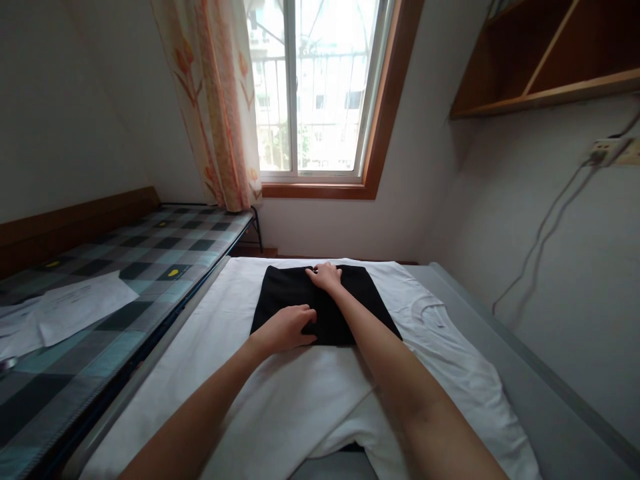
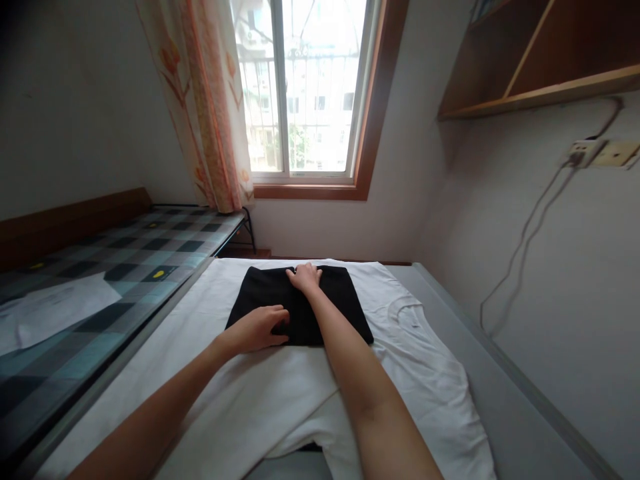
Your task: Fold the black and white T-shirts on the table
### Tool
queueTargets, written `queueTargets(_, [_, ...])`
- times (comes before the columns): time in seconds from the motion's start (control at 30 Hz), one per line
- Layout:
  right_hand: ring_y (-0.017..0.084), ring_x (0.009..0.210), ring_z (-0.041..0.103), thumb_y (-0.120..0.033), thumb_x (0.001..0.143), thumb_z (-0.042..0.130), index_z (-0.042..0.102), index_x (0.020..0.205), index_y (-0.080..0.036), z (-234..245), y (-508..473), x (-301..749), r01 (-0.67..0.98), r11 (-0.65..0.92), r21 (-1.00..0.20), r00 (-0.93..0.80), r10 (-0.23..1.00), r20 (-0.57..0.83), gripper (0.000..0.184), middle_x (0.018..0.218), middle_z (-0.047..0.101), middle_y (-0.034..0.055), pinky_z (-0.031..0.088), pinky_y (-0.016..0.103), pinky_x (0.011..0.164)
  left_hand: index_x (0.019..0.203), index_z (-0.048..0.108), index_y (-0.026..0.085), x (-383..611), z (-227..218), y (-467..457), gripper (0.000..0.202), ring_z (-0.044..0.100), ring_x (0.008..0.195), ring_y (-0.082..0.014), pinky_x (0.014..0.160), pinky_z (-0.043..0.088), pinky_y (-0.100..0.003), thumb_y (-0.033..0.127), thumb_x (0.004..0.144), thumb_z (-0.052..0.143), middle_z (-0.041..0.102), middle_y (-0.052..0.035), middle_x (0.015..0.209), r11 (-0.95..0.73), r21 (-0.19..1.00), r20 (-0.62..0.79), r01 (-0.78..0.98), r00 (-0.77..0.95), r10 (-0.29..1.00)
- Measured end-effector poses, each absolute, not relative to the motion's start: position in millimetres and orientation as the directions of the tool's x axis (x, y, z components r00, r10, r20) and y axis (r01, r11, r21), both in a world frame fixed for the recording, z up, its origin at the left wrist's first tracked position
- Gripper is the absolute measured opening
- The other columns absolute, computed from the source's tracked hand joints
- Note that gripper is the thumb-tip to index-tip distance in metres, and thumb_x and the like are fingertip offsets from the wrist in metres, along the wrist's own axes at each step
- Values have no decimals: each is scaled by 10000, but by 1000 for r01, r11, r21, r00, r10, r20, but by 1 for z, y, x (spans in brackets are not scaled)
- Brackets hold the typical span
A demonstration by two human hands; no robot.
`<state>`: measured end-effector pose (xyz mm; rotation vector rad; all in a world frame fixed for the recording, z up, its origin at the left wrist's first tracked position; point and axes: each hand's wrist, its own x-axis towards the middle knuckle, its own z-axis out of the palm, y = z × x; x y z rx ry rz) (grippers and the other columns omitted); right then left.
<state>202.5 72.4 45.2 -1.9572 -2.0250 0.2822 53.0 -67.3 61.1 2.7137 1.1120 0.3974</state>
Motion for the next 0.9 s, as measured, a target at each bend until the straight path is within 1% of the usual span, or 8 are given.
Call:
queueTargets(0.13, [308, 1221, 455, -489, 868, 506, 642, 1118, -230, 38, 77, 197, 919, 3, -394, 24, 998, 65, 384, 1251, 586, 130, 319, 492, 964, 789, 568, 190, 58, 62, -67, 33, 592, 699, -137, 613, 420, -236, 192, 794, 601, 598, 3, 799, -722, 215, 198, 657, 695, 691])
queueTargets(0.33, [229, 1051, 583, -351, 895, 459, 608, 1060, -244, 38, 80, 202, 827, -8, -563, 45, 998, 53, 247, 1076, 677, 55, 346, 450, 935, 795, 571, 184, 66, 60, -71, 25, 576, 681, -123, 609, 411, -225, 176, 815, 559, 586, -2, 800, -749, 223, 258, 623, 704, 662])
queueTargets(0.5, [262, 1130, 523, -291, 871, 498, 587, 1183, -237, 39, 66, 203, 919, 89, -384, 2, 973, 231, 329, 1212, 593, 109, 376, 417, 920, 801, 614, 178, 67, 57, -71, 113, 588, 676, -133, 616, 428, -235, 273, 849, 575, 621, -17, 797, -759, 272, 234, 592, 724, 649])
queueTargets(0.6, [258, 1233, 448, -382, 923, 441, 583, 1252, -256, 38, 57, 203, 921, 301, -248, -219, 925, 310, 379, 1352, 512, 103, 339, 409, 994, 795, 628, 175, 59, 56, -60, 276, 598, 695, -138, 666, 456, -254, 350, 930, 462, 625, -31, 794, -697, 299, 293, 652, 632, 717])
queueTargets(0.67, [267, 1320, 367, -464, 949, 377, 578, 1284, -268, 36, 53, 203, 895, 414, -164, -368, 895, 250, 437, 1432, 458, 89, 273, 436, 1057, 902, 653, 171, 50, 51, -49, 293, 621, 862, -183, 812, 468, -316, 347, 945, 423, 651, -74, 949, -604, 242, 380, 759, 499, 779])
queueTargets(0.73, [291, 1379, 291, -519, 959, 307, 547, 1332, -263, 34, 50, 204, 887, 447, -111, -430, 890, 149, 512, 1486, 403, 91, 201, 483, 1095, 1115, 633, 177, 42, 39, -38, 340, 554, 1124, -272, 980, 397, -429, 403, 916, 474, 609, -125, 1199, -491, 166, 432, 855, 385, 816])
queueTargets(0.8, [310, 1409, 240, -553, 959, 259, 494, 1386, -246, 33, 47, 207, 890, 447, -85, -442, 894, 75, 577, 1523, 345, 105, 145, 516, 1112, 1297, 544, 195, 36, 24, -31, 517, 413, 1299, -345, 1065, 293, -518, 500, 881, 504, 512, -146, 1370, -417, 115, 397, 902, 343, 851])
queueTargets(0.9, [306, 1433, 183, -595, 948, 235, 404, 1450, -237, 33, 41, 216, 882, 464, -77, -459, 885, 74, 639, 1557, 265, 118, 89, 521, 1131, 1415, 430, 216, 32, 7, -27, 669, 308, 1375, -373, 1100, 214, -556, 613, 877, 426, 426, -141, 1463, -395, 88, 308, 914, 353, 884])
